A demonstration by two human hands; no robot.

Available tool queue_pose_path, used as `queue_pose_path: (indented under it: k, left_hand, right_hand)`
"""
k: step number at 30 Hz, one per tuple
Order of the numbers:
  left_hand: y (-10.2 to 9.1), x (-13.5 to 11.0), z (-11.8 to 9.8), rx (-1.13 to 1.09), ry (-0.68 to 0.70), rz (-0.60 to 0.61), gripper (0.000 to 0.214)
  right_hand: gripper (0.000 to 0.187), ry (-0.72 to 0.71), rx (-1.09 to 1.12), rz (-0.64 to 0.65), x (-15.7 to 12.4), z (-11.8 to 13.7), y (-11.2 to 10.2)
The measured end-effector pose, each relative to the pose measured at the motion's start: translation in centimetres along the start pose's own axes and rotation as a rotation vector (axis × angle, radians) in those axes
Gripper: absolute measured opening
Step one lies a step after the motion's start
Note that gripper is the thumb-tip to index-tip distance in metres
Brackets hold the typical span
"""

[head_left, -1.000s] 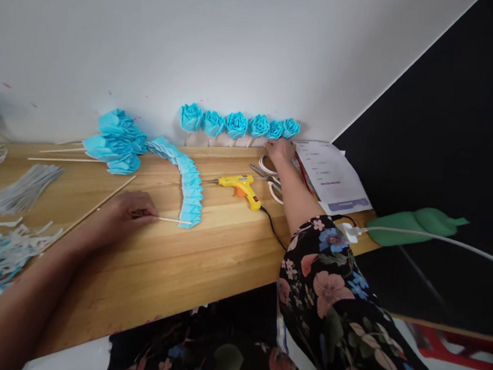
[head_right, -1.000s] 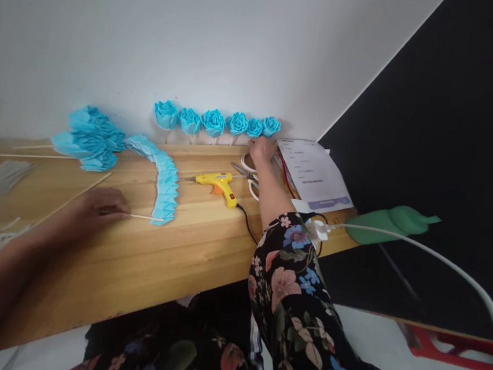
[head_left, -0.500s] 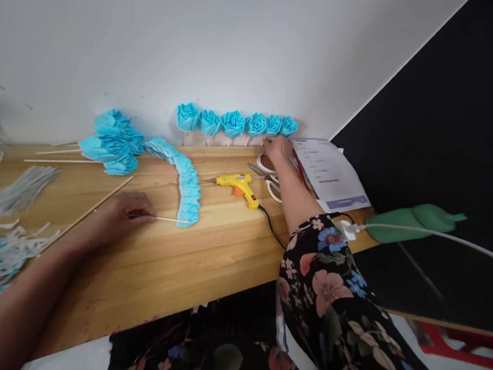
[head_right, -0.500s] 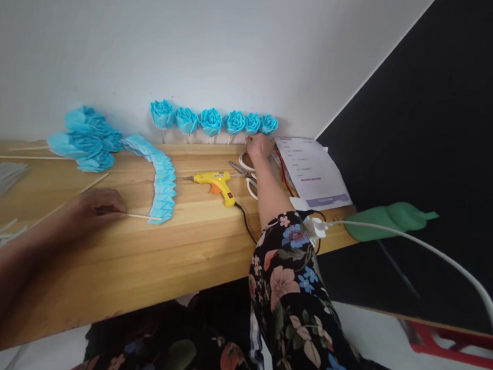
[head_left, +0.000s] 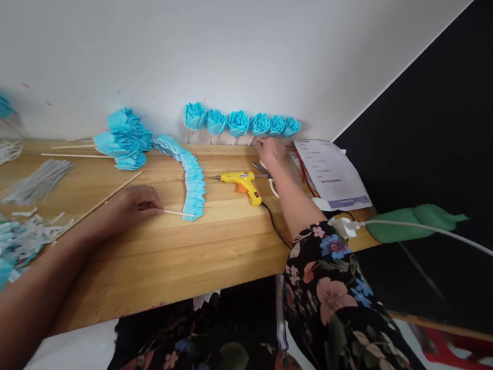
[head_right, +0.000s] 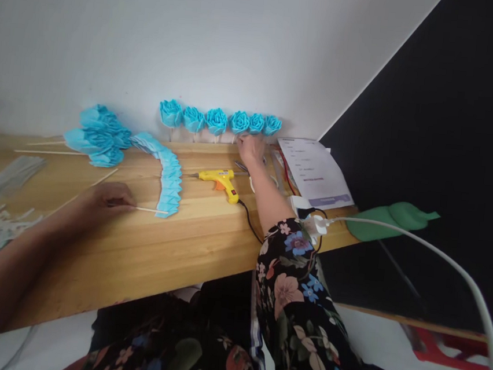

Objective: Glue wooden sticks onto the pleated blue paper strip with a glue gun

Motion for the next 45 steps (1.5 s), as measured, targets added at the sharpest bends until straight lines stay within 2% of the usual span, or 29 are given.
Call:
queue_pose_path:
  k: [7, 20, 30, 34, 38, 42, 45]
  left_hand:
    - [0.0, 0.1, 0.0, 0.023, 0.074, -0.006, 0.031]
    - [0.0, 0.0, -0.2, 0.019, 0.066, 0.006, 0.029]
    - [0.0, 0.0, 0.0, 0.016, 0.05, 0.001, 0.031]
    - [0.0, 0.0, 0.3, 0.008, 0.048, -0.008, 0.031]
    - [0.0, 0.0, 0.5, -0.001, 0.037, -0.01, 0.03]
    - [-0.1, 0.0, 0.7, 0.016, 0.048, -0.023, 0.03]
    - [-0.1, 0.1, 0.8, 0.018, 0.07, -0.022, 0.03]
  right_hand:
    - [0.041, -0.005, 0.015, 0.044, 1.3, 1.3, 1.7]
    - [0.039, 0.014, 0.033, 0.006, 1.9, 1.8, 1.5]
    - [0.039, 0.04, 0.042, 0.028, 1.7, 1.9, 1.0]
    - [0.036, 0.02, 0.05, 0.046, 0.7, 1.5, -0.1]
    - [0.035, -0.03, 0.079, 0.022, -1.1, 1.1, -2.5]
    - [0.036, -0.057, 0.112, 0.01, -4.0, 0.7, -5.1]
    - [0.038, -0.108, 0.15, 0.031, -6.8, 0.4, -6.3]
Point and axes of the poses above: each hand's wrist, its own x-axis towards the middle knuckle, its own y-axis out of the palm, z = x × y, the point moved 7 cm from there along x, towards the middle knuckle, and after that the axes turned 12 degrees about -z, right-handed, at the moved point
